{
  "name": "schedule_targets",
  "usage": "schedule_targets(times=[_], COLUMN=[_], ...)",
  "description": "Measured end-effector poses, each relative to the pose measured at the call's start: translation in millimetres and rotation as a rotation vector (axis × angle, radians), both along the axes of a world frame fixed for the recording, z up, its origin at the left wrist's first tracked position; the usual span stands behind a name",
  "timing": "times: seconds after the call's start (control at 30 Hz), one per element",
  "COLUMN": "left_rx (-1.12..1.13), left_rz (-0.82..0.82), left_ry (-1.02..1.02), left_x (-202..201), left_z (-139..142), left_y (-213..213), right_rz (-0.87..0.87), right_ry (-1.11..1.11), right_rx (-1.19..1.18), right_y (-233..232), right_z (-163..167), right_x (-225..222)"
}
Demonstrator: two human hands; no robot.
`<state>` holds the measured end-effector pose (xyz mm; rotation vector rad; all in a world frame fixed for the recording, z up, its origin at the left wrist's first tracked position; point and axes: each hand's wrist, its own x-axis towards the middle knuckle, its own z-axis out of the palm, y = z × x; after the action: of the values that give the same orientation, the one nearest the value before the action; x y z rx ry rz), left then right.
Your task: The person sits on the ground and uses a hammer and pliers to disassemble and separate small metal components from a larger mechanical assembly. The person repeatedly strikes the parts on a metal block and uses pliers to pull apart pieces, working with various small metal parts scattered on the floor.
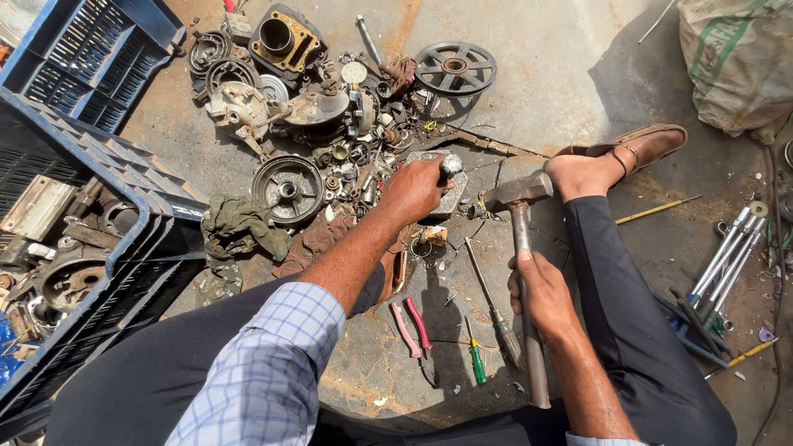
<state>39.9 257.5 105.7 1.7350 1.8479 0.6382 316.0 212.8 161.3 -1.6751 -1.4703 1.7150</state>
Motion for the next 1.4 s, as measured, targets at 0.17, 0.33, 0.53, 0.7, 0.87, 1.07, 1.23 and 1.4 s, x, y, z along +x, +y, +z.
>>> schedule_targets(times=[0.17, 0.33, 0.53, 0.7, 0.87, 1.07, 1.23, 1.4], left_rx=[-0.048, 0.019, -0.072, 0.03, 0.145, -0.13, 0.174, -0.081], left_rz=[-0.02, -0.016, -0.024, 0.0, -0.029, 0.022, 0.009, 0.088], left_ry=[0.024, 0.034, 0.052, 0.021, 0.027, -0.015, -0.026, -0.091], left_x=[3.4, 3.0, 3.0, -7.5, 1.7, 9.4, 8.5, 0.4], left_z=[0.2, 3.0, 2.3, -6.4, -8.6, 12.2, 13.9, 11.1], left_y=[1.6, 3.5, -10.7, -10.5, -5.9, -16.3, -18.0, -7.6], right_rz=[0.011, 0.015, 0.43, 0.219, 0.12, 0.412, 0.271, 0.135], right_ry=[0.26, 0.397, -0.409, -0.255, 0.205, -0.405, -0.208, 0.13], right_rx=[0.472, 0.869, 0.556, 0.282, 0.694, 0.717, 0.414, 0.672], right_y=[11.3, 31.4, 40.4, 22.5, 9.4, 23.2, 1.6, 2.7], right_z=[98.7, 131.6, 58.2, 91.7, 143.5, 74.0, 73.3, 125.1], right_x=[2.9, -10.6, -43.3, -10.0, 6.1, -43.3, -19.0, -4.0])
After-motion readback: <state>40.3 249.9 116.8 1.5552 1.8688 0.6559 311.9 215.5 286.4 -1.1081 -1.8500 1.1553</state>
